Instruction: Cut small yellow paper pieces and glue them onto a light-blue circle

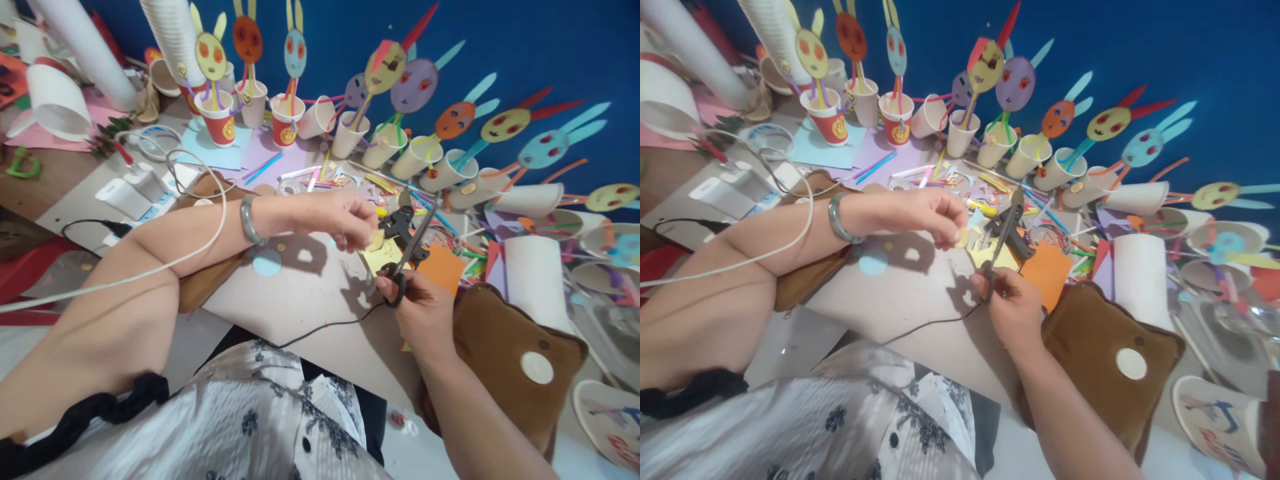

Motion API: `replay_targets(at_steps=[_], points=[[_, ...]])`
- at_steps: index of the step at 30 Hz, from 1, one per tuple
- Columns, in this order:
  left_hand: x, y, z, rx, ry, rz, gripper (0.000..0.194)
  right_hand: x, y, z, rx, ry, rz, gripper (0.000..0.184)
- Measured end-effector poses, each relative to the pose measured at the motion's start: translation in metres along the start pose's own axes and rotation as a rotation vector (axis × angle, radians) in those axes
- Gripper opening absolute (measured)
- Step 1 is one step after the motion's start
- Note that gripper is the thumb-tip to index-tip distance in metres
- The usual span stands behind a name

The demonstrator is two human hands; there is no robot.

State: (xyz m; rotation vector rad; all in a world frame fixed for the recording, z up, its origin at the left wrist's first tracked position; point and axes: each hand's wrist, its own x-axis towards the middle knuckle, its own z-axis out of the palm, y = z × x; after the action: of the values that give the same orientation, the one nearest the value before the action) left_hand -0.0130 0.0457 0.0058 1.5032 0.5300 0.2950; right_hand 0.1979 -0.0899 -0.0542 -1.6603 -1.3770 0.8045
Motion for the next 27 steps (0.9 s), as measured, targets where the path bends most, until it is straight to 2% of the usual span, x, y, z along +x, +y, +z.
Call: replay_targets(at_steps=[2, 4, 6, 9, 12, 15, 21, 25, 27], points=[[-0.002, 0.004, -0.016, 0.241, -0.239, -0.151, 0.01, 0.001, 0.001, 0.0, 0.02, 0.009, 0.035, 0.024], [-0.004, 0.006, -0.028, 0.435, -0.288, -0.32, 0.009, 0.003, 0.002, 0.001, 0.029, 0.01, 0.05, 0.024], [-0.005, 0.006, -0.035, 0.581, -0.275, -0.421, 0.008, 0.004, 0.003, 0.001, 0.038, 0.02, 0.056, 0.022], [-0.005, 0.005, -0.036, 0.692, -0.323, -0.482, 0.006, 0.005, 0.004, 0.002, 0.052, 0.038, 0.067, 0.02], [-0.005, 0.003, -0.033, 0.707, -0.422, -0.512, 0.006, 0.005, 0.004, 0.002, 0.045, 0.035, 0.068, 0.019], [-0.005, -0.001, -0.032, 0.729, -0.463, -0.503, 0.007, 0.006, 0.004, 0.002, 0.04, 0.028, 0.072, 0.018], [-0.005, -0.003, -0.028, 0.808, -0.481, -0.518, 0.009, 0.005, 0.006, 0.004, 0.07, 0.039, 0.056, 0.019], [-0.008, -0.001, -0.024, 0.765, -0.336, -0.605, 0.012, 0.004, 0.005, 0.003, 0.055, 0.036, 0.041, 0.022], [-0.008, -0.001, -0.025, 0.703, -0.286, -0.584, 0.014, 0.004, 0.004, 0.003, 0.033, 0.036, 0.035, 0.022]])
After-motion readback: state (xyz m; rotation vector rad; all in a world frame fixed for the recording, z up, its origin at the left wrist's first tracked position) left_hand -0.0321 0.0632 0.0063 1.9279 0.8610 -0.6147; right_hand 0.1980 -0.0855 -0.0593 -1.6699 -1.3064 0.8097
